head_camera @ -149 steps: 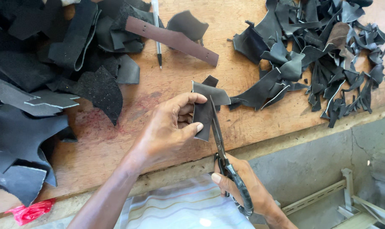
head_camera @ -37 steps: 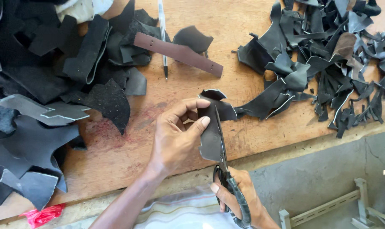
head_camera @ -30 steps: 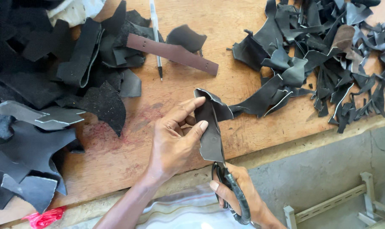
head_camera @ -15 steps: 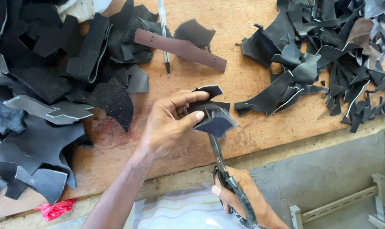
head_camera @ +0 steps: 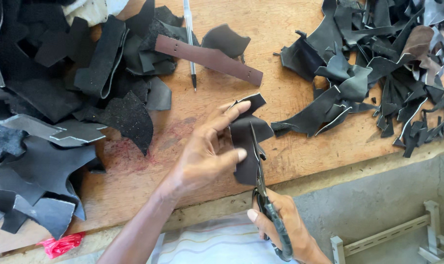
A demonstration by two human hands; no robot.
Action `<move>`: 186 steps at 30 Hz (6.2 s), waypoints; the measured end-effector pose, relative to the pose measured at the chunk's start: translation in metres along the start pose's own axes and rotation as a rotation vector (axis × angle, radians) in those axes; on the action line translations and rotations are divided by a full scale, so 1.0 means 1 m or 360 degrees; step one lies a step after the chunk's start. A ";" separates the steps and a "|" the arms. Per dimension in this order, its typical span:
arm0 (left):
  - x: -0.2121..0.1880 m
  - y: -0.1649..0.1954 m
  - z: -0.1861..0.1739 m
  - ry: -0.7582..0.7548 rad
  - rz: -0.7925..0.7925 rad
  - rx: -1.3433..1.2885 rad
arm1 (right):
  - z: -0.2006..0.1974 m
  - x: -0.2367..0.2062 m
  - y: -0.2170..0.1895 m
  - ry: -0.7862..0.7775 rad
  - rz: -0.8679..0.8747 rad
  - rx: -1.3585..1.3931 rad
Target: The person aligns a black leather piece over a brown template on a wooden table, marks it with a pen, and then uses shears to cut the leather along the marked outline. The finished piece is added to a stack of similar cut pieces.
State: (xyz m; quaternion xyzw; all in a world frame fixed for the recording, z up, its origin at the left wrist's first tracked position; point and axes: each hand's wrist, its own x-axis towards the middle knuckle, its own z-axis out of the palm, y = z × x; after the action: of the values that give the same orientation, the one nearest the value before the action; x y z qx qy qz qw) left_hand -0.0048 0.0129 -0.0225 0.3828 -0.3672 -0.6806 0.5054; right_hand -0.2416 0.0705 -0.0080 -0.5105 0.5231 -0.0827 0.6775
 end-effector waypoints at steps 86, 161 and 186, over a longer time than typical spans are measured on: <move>-0.016 -0.006 0.024 0.0176 -0.0019 0.0065 | -0.001 -0.005 0.013 0.0074 -0.0022 0.0002; -0.008 0.036 0.003 0.0056 0.0278 0.1196 | -0.007 -0.002 0.000 -0.0027 -0.0188 -0.0241; -0.015 0.019 -0.005 0.0280 0.0078 0.0040 | 0.009 -0.002 -0.003 -0.0163 0.0025 0.0058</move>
State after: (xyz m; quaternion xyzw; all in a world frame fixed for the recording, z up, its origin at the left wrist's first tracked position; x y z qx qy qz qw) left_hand 0.0100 0.0231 -0.0058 0.4382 -0.3391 -0.6270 0.5475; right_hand -0.2341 0.0755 -0.0055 -0.4976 0.4900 -0.0606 0.7132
